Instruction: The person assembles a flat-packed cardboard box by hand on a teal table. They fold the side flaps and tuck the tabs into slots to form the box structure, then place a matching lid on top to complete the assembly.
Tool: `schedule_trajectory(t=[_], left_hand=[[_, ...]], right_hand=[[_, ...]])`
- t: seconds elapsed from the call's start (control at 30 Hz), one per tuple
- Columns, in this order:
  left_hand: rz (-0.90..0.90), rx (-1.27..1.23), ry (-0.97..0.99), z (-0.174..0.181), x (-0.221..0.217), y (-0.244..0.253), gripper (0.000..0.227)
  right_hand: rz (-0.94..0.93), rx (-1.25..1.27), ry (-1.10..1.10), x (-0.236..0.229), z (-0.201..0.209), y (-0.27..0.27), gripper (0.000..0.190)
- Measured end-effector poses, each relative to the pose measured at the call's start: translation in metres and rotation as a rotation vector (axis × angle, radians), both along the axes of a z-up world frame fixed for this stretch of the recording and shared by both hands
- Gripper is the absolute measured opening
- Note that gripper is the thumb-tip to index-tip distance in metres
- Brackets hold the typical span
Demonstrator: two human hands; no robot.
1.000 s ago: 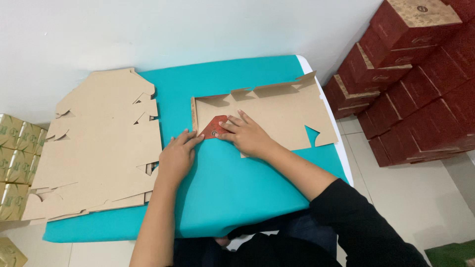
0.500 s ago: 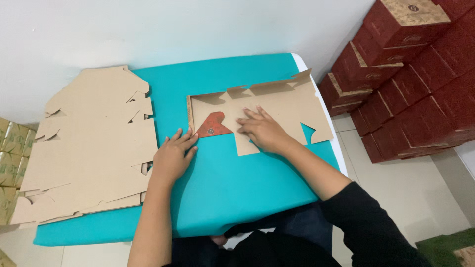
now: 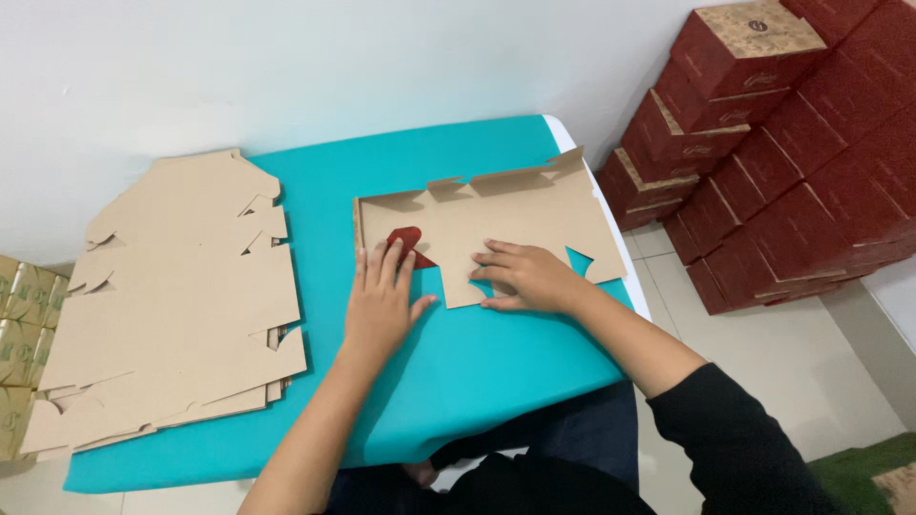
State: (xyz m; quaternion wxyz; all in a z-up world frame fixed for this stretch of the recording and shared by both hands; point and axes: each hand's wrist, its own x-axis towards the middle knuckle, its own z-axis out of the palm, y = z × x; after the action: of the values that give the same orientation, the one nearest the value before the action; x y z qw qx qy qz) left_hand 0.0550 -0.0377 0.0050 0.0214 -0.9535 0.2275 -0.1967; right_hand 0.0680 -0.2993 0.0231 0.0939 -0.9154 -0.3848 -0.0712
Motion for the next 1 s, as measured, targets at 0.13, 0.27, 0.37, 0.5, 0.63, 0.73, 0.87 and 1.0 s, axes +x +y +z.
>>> schedule_trajectory(t=[0.13,0.27,0.37,0.5,0.63,0.73,0.87,1.0], left_hand=[[-0.032,-0.028,0.161,-0.02,0.0,-0.013,0.075],[0.03,0.012,0.39,-0.015,0.004,-0.013,0.078],[0.032,0.039,0.399,-0.012,0.004,-0.011,0.085],[0.009,0.039,0.403,-0.009,0.004,-0.006,0.092],[-0.001,0.015,0.404,-0.013,0.008,-0.005,0.095],[-0.001,0.031,0.352,-0.012,0.006,-0.007,0.097],[0.012,0.063,0.273,-0.014,0.008,-0.015,0.09],[0.046,0.023,0.252,-0.019,0.01,-0.02,0.076]], right_hand=[[0.006,0.017,-0.008,0.002,0.002,0.003,0.036],[0.033,0.152,0.056,-0.001,0.019,0.008,0.017],[-0.05,0.252,0.185,0.008,0.021,0.01,0.012],[-0.227,0.377,0.349,0.033,0.012,0.014,0.012],[-0.317,0.469,0.343,0.067,-0.005,0.02,0.012],[-0.367,0.44,0.277,0.084,-0.017,0.022,0.013],[-0.413,0.339,0.176,0.091,-0.029,0.028,0.013],[-0.403,0.232,-0.064,0.094,-0.053,0.028,0.015]])
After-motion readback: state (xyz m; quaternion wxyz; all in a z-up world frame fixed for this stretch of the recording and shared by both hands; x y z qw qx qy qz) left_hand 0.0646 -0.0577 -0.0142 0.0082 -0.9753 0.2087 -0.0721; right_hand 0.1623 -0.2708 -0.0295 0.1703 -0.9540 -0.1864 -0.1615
